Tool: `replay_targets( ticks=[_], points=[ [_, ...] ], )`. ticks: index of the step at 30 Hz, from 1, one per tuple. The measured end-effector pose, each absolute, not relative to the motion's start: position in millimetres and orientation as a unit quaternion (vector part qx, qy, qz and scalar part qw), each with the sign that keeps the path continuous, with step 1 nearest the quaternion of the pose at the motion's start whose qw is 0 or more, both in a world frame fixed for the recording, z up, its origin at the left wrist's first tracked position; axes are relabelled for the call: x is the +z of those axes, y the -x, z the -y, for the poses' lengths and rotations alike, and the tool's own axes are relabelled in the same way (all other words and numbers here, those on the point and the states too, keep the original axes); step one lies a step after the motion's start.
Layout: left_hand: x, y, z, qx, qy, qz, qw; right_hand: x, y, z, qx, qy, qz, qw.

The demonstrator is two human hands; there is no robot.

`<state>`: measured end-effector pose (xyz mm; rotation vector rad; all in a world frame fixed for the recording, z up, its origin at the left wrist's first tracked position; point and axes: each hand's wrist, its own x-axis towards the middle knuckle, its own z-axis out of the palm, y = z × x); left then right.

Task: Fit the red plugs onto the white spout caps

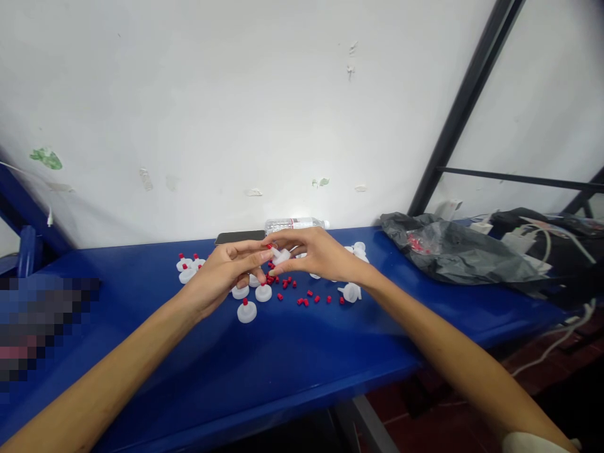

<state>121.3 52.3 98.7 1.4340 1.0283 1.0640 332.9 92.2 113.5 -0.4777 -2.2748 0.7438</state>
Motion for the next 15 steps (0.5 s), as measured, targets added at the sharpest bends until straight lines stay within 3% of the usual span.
replay_targets(
  ticks=[5,15],
  points=[
    [98.4,-122.9,-52.7,0.450,-0.579,-0.440,0.519,111.0,-329.6,-89.4,0.295,0.184,0.877,0.331],
    [95.7,-119.6,-54.3,0.455,-0.564,-0.429,0.539,107.2,-327.5,-89.4,0.178,0.195,0.912,0.314]
  ],
)
